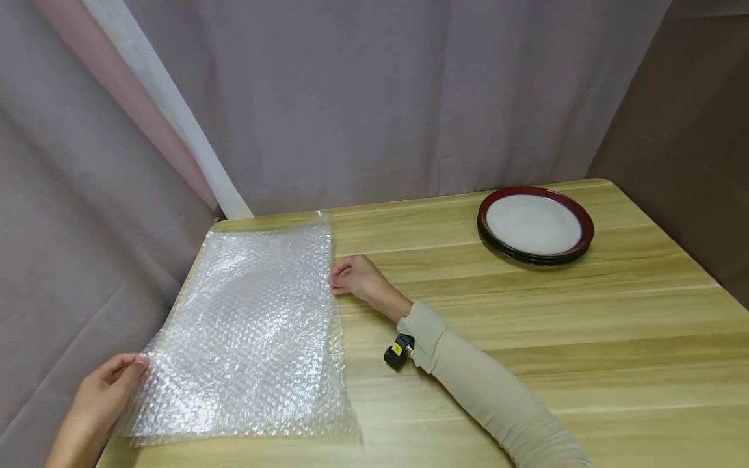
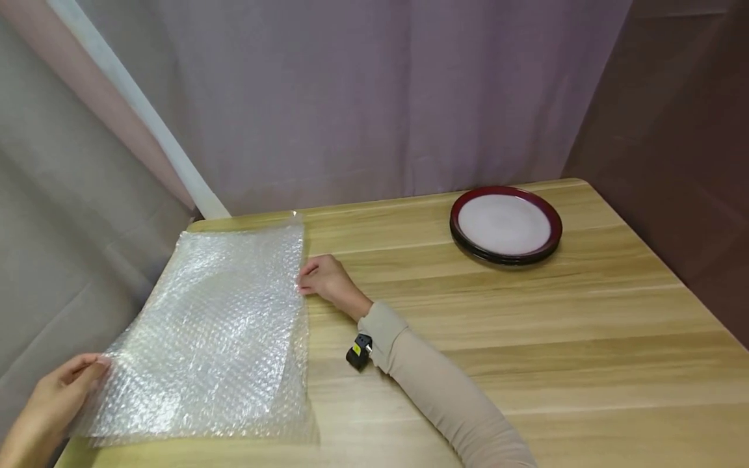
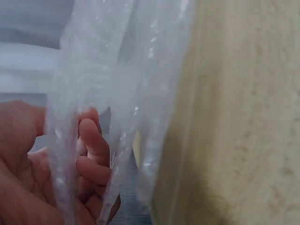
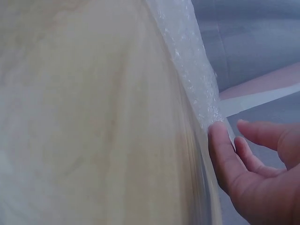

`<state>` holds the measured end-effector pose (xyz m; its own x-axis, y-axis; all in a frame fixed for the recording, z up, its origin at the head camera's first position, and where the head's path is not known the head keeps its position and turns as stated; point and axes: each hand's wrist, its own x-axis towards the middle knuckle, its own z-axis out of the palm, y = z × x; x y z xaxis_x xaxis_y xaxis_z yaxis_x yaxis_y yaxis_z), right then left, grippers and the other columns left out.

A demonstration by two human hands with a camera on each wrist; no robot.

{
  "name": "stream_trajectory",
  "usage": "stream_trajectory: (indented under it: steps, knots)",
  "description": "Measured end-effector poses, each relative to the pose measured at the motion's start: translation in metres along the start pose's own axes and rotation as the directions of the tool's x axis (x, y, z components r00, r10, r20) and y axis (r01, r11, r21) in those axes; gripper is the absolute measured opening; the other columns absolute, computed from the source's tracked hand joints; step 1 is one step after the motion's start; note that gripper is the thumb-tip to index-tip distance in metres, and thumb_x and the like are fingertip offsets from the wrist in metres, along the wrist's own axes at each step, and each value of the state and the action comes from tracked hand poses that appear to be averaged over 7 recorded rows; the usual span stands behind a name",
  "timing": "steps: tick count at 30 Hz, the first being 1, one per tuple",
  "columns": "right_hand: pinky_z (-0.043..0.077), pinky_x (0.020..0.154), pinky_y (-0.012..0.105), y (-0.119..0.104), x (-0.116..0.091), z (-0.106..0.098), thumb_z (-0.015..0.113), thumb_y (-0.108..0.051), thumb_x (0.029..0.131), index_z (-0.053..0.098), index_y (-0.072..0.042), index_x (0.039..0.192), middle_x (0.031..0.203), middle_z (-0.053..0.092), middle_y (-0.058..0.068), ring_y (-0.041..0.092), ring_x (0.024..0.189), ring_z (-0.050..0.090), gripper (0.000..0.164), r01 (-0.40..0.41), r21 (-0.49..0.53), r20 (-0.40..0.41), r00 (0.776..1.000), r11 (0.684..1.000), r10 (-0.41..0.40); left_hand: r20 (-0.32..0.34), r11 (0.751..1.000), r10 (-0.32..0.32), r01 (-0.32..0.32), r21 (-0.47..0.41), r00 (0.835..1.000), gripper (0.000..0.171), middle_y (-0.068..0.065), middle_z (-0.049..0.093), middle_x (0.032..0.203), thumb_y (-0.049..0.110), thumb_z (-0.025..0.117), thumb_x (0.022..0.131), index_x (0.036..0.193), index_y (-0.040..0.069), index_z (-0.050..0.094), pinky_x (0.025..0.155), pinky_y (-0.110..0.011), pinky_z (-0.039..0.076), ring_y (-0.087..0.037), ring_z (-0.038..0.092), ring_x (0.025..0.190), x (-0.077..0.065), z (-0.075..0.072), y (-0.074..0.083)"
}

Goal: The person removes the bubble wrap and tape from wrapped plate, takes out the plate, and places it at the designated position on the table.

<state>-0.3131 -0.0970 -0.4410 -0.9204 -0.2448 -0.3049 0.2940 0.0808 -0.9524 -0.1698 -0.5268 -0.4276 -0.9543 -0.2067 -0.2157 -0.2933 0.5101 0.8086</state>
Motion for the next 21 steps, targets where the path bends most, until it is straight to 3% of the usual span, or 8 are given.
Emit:
stream_trajectory:
  steps: [3,7,10,14,17,21]
  knots:
    - [0.062,0.083,0.029,0.001,0.0,0.0,0.058,0.013,0.101,0.064,0.015,0.113,0.099,0.069,0.018,0.017,0.082,0.07,0.014,0.009,-0.001,0.001,1.0,1.0,-0.009,-0.01,1.0,0.02,-0.02,-0.018,1.0,0.027,0.028,0.064,0.083,0.02,0.057,0.109,0.091,0.033,0.072,0.069,-0.012,0.047,0.009,0.058,0.078,0.001,0.001,0.001]
    - [0.061,0.088,0.03,0.001,0.001,-0.003,0.06,0.009,0.1,0.065,0.015,0.113,0.105,0.069,0.02,0.019,0.087,0.07,0.014,0.028,-0.021,-0.001,1.0,0.999,-0.028,-0.042,0.987,0.049,-0.055,-0.15,0.998,0.033,0.022,0.065,0.077,0.007,0.058,0.105,0.082,0.024,0.074,0.066,-0.013,0.045,0.005,0.057,0.073,0.007,0.011,0.0]
    - [0.06,0.094,0.033,-0.001,-0.001,-0.01,0.061,0.005,0.1,0.065,0.014,0.116,0.116,0.069,0.023,0.023,0.098,0.07,0.019,0.052,-0.059,0.008,0.999,0.997,-0.052,-0.061,0.978,0.064,-0.075,-0.195,0.996,0.035,0.019,0.063,0.074,0.0,0.056,0.103,0.076,0.017,0.07,0.065,-0.014,0.043,0.003,0.054,0.072,0.012,0.019,-0.001]
    - [0.059,0.097,0.035,-0.004,-0.008,-0.021,0.06,0.0,0.101,0.065,0.012,0.121,0.124,0.068,0.025,0.026,0.106,0.069,0.023,0.077,-0.122,0.005,0.997,0.99,-0.077,-0.059,0.995,0.041,-0.046,-0.084,0.997,0.032,0.02,0.058,0.074,0.005,0.054,0.104,0.076,0.014,0.065,0.066,-0.02,0.04,0.001,0.049,0.073,0.014,0.023,-0.001]
    - [0.059,0.098,0.036,-0.007,-0.017,-0.035,0.059,-0.003,0.104,0.063,0.011,0.122,0.124,0.067,0.027,0.031,0.108,0.069,0.024,0.089,-0.164,-0.004,0.996,0.982,-0.091,-0.034,0.998,-0.012,0.014,0.058,0.999,0.026,0.015,0.06,0.081,0.016,0.053,0.108,0.089,0.007,0.067,0.065,-0.025,0.041,-0.002,0.048,0.074,0.016,0.021,0.003]
    - [0.059,0.095,0.04,-0.007,-0.036,-0.059,0.06,-0.011,0.106,0.063,0.008,0.123,0.121,0.067,0.026,0.037,0.109,0.069,0.026,0.141,-0.273,0.001,0.989,0.951,-0.147,-0.034,0.955,-0.07,0.077,0.287,0.997,0.042,-0.005,0.066,0.096,0.037,0.048,0.111,0.115,-0.003,0.06,0.067,-0.03,0.042,-0.013,0.053,0.079,0.016,0.01,0.011]
